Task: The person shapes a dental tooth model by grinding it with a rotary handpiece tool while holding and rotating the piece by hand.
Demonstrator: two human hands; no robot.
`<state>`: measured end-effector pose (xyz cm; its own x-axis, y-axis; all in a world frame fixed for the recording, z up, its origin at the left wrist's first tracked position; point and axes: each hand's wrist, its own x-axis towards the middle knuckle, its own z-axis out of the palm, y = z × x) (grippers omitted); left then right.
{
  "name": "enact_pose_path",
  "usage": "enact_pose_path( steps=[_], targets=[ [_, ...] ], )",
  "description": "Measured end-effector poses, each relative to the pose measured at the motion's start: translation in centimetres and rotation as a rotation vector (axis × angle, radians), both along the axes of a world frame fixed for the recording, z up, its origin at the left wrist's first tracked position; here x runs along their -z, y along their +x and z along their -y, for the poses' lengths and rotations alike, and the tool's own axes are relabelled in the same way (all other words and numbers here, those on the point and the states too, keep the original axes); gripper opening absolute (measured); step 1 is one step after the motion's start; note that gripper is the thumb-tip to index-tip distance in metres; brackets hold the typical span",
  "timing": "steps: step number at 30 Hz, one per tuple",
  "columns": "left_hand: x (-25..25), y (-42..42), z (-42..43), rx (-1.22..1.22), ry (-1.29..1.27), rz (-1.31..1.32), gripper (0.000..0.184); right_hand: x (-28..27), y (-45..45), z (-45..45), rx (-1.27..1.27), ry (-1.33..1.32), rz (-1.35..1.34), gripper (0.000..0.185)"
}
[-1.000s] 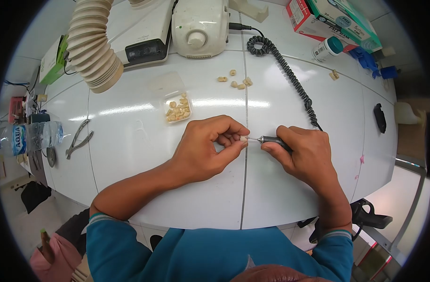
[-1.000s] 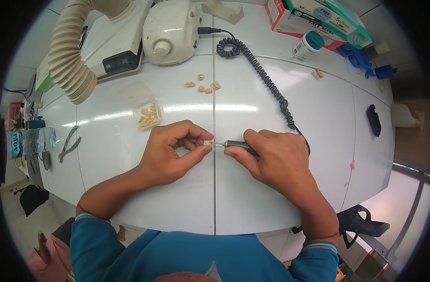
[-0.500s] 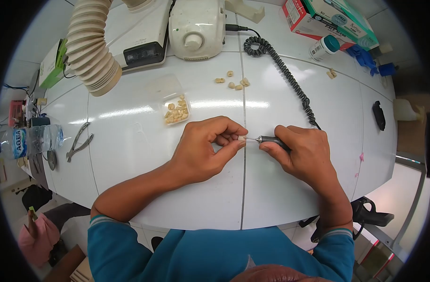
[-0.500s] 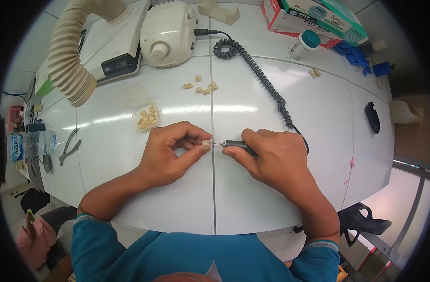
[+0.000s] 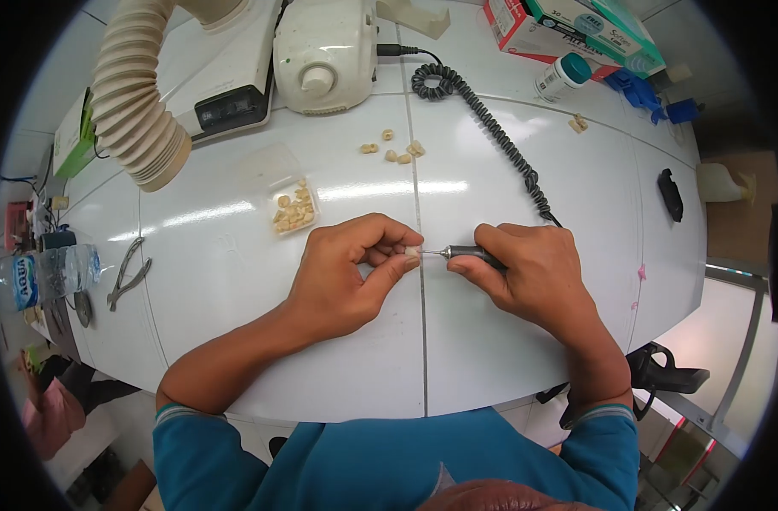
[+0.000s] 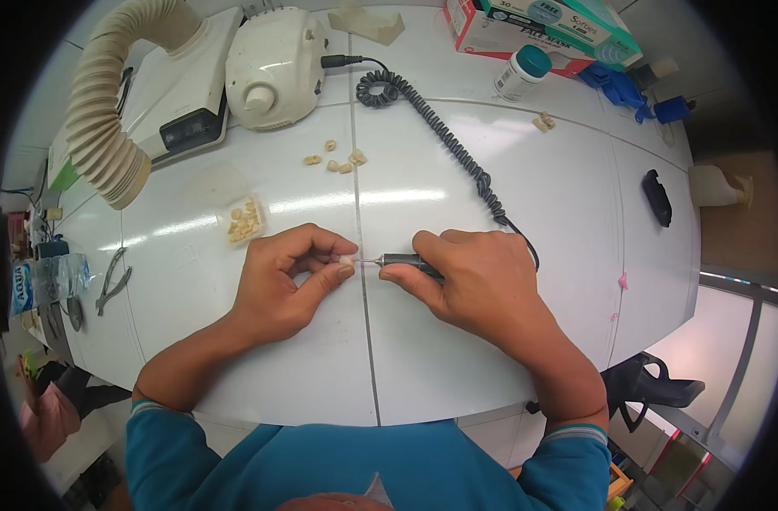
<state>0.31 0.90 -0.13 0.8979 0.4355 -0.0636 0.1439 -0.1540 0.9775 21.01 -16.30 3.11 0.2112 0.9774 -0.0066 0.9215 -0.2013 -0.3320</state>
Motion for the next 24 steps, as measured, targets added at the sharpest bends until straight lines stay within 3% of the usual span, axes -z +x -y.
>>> enact_pose_path(
  steps=[24],
  targets=[
    [0.07,0.01,0.08,-0.002,0.024,0.012,0.016,0.14,0.12,0.12,-0.011,0.013,0.016,0.054]
  ],
)
